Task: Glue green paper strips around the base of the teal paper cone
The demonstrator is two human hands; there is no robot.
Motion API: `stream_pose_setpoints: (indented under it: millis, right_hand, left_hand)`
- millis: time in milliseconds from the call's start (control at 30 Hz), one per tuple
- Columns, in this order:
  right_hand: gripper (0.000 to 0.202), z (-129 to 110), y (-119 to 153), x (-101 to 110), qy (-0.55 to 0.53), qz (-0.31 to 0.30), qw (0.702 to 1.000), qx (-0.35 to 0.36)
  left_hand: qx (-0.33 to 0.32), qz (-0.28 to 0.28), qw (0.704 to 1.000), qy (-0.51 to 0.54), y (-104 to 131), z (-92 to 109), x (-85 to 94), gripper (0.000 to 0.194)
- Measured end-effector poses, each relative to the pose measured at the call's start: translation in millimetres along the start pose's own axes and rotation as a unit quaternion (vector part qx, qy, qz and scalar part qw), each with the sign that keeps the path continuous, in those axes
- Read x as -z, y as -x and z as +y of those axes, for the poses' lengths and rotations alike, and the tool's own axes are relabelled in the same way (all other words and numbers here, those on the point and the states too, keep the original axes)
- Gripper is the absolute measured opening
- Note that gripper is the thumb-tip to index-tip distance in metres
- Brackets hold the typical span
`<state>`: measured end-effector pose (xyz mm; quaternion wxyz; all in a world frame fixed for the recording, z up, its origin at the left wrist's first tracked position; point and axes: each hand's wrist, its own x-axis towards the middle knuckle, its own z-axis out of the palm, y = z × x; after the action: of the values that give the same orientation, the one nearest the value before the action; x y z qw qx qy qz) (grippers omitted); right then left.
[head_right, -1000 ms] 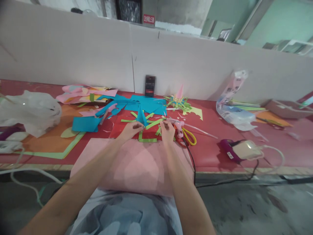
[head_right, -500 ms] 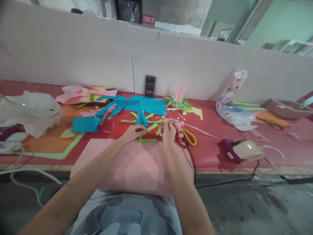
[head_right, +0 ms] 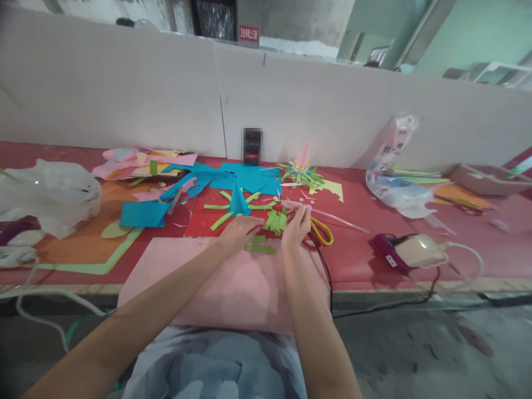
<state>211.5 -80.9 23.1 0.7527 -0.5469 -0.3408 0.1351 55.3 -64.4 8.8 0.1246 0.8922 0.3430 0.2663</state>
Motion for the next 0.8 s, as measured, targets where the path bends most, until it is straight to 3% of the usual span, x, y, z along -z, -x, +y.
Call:
stream_pose_setpoints:
  millis: [133,267,567,700,800]
  right_hand:
    - [0.046,1.6,-0.7,0.0,-0.001,-0.007,1.0,-0.02]
    - [0.045,2.0,-0.4,-0.6,-0.022,-0.02,0.999,-0.019]
    - [0.043,4.2,0.0,-0.3,-0.043,-0.021,0.999,-0.013]
    - [0.044,6.2,-0.4,-0.8,-0.032,-0.028,0.999,-0.021]
    - [0.045,6.7,-0.8,-1.7,-0.024,-0.043,0.998,-0.041]
  left_hand:
    - [0.002,-0.049,0.996,-0.073,-9.5,7.5,-9.1,0.021]
    - [-0.004,-0.096,0.986,-0.136,-9.1,10.1,-7.1,0.023]
    - [-0.039,-0.13,0.98,-0.143,-3.7,15.4,0.1,0.034]
    - [0.0,-0.083,0.995,-0.049,-3.8,9.5,-6.8,0.027]
    - [0.099,0.037,0.984,0.141,-5.7,-0.8,-9.1,0.018]
